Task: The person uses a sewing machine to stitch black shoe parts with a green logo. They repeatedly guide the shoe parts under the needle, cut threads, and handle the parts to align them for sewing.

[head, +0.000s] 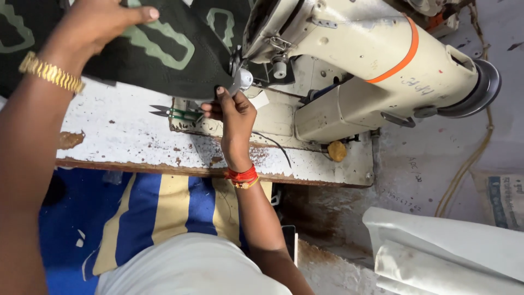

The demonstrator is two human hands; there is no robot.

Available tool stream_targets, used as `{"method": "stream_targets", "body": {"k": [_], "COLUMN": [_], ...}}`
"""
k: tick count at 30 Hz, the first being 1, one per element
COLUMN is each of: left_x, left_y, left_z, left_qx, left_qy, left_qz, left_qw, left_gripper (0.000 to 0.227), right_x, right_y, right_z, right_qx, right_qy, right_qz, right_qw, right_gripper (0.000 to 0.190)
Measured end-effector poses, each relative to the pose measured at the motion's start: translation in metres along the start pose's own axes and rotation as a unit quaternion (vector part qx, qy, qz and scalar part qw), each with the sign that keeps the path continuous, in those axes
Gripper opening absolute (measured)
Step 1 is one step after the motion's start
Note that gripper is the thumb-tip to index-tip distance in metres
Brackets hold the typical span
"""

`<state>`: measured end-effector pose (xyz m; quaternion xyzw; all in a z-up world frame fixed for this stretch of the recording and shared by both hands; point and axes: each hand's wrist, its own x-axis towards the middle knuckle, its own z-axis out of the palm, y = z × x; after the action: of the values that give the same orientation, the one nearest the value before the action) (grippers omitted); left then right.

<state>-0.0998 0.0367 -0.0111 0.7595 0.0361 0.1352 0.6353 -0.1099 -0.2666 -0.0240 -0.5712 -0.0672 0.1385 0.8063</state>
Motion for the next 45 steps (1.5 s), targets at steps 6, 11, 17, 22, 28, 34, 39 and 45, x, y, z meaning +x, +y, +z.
{"method": "stream_targets", "body": {"k": [6,11,17,22,28,34,39,45], "left_x": [-0.067,-0.117,-0.153,-0.170,-0.176,-0.168,-0.152,-0.122], "left_y": [0.034,0.063,0.042,0.052,0.055,0.074,0.060,0.048], "left_z": [0.006,0.027,0.072,0.114,0.139,0.150,0.156,0.152], "left_qx": [0.008,-0.094,-0.251,-0.244,-0.247,-0.292,-0.187,-0.230], "left_qy": [0.031,0.038,0.079,0.177,0.194,0.155,0.096,0.042], "left_qz": [0.055,-0.130,-0.031,-0.009,0.001,0.035,0.026,0.030], "left_qw": [0.998,0.986,0.964,0.954,0.950,0.943,0.977,0.972], "left_gripper": [0.064,0.068,0.064,0.062,0.061,0.073,0.082,0.083], "right_x": [-0.001,-0.001,0.000,-0.009,-0.052,-0.073,-0.058,-0.038], "right_y": [-0.004,-0.002,-0.003,-0.018,-0.012,-0.034,-0.029,-0.030], "right_z": [0.006,0.003,-0.007,-0.009,-0.029,-0.021,-0.023,-0.019], "right_qx": [0.010,0.008,-0.022,-0.027,-0.078,-0.087,-0.046,-0.063], "right_qy": [0.005,-0.009,-0.010,-0.044,-0.053,-0.045,-0.052,-0.042], "right_qz": [0.000,-0.020,-0.011,-0.002,0.003,0.012,0.009,0.000], "right_qw": [1.000,1.000,1.000,0.999,0.996,0.995,0.998,0.997], "right_gripper": [0.016,0.021,0.018,0.012,0.012,0.014,0.013,0.011]}}
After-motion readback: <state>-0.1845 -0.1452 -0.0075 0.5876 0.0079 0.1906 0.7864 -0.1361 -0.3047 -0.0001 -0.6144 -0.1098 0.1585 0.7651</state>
